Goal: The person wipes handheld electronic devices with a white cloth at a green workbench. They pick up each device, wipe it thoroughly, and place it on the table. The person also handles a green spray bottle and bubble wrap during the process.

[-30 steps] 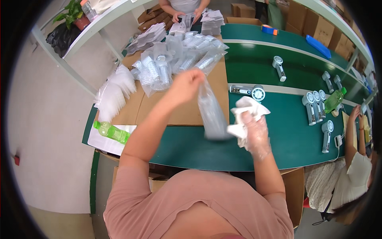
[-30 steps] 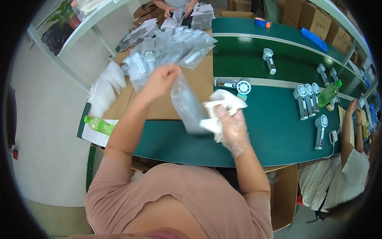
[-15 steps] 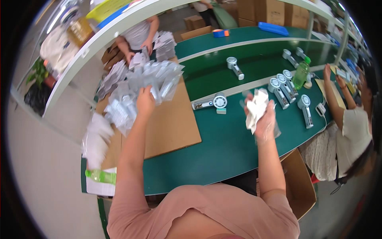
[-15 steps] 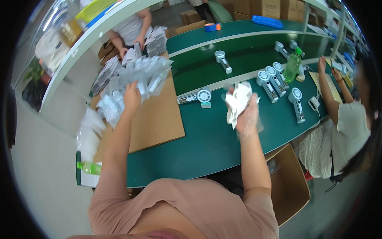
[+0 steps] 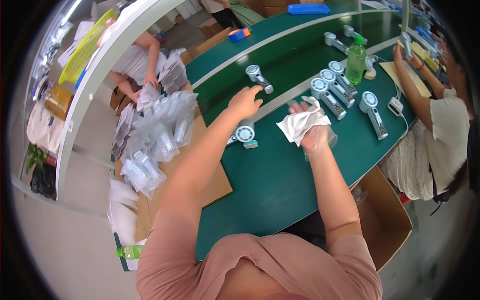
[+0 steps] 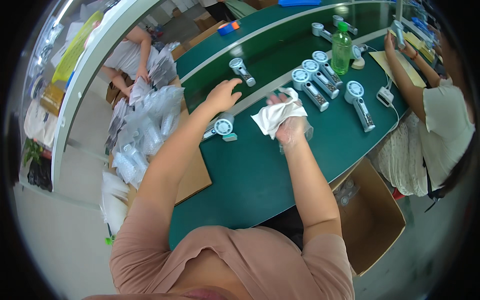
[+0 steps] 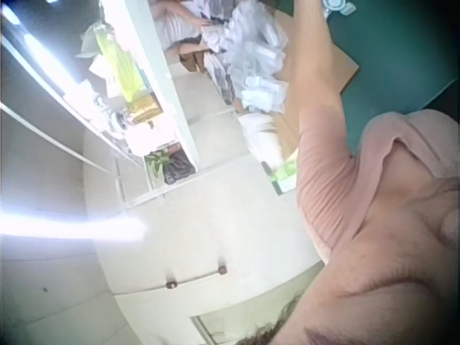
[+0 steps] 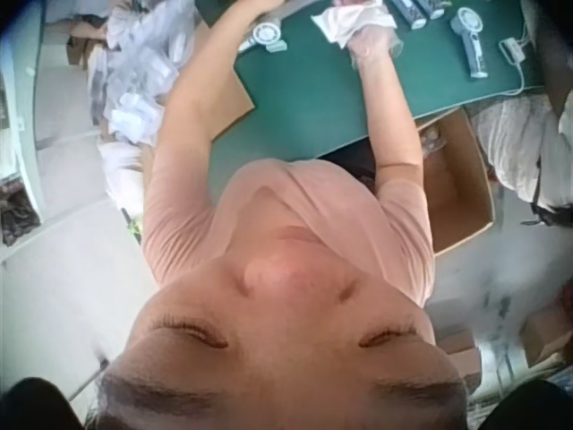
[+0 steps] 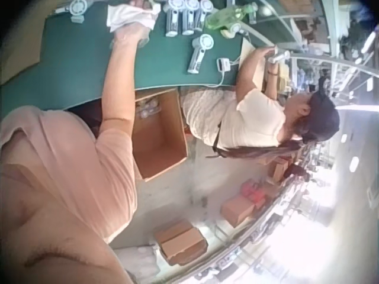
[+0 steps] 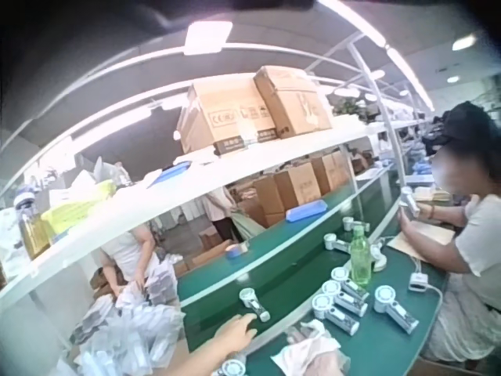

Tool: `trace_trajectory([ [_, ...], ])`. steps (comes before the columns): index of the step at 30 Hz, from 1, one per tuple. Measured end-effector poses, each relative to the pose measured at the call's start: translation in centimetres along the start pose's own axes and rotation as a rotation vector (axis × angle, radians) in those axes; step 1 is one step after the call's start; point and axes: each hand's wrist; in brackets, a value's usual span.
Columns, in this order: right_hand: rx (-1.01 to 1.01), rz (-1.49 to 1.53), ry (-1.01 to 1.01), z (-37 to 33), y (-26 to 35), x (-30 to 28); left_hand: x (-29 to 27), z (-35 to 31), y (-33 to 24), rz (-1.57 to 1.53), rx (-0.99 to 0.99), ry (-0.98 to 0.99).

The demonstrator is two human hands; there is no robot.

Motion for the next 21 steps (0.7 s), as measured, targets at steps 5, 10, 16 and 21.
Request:
trace_trajectory([
  [5, -0.030, 0.068, 0.062, 0.5, -0.2, -0.6, 3.8, 6.6, -0.5, 0.108, -0.136, 0.245],
  [10, -0.055, 0.057, -0.095, 0.9, -0.7, -0.2, 6.4, 9.9, 1.1, 0.108, -0.159, 0.298],
  [16, 0.057, 0.101, -0.026, -0.2, -1.3, 1.1, 4.4, 8.8, 8.3, -0.356, -0.491, -0.144],
  [21, 0.102, 0.088, 0.313, -0.3, 0.1, -0.1, -3.4, 0.4, 4.6, -1.219, -0.536, -0.182],
])
Point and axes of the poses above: each hand's wrist, its own z-axis towards the middle knuckle, its own x-axis out of the palm, y = z × x, and after that the axes turned 4 degrees about -y, right-handed
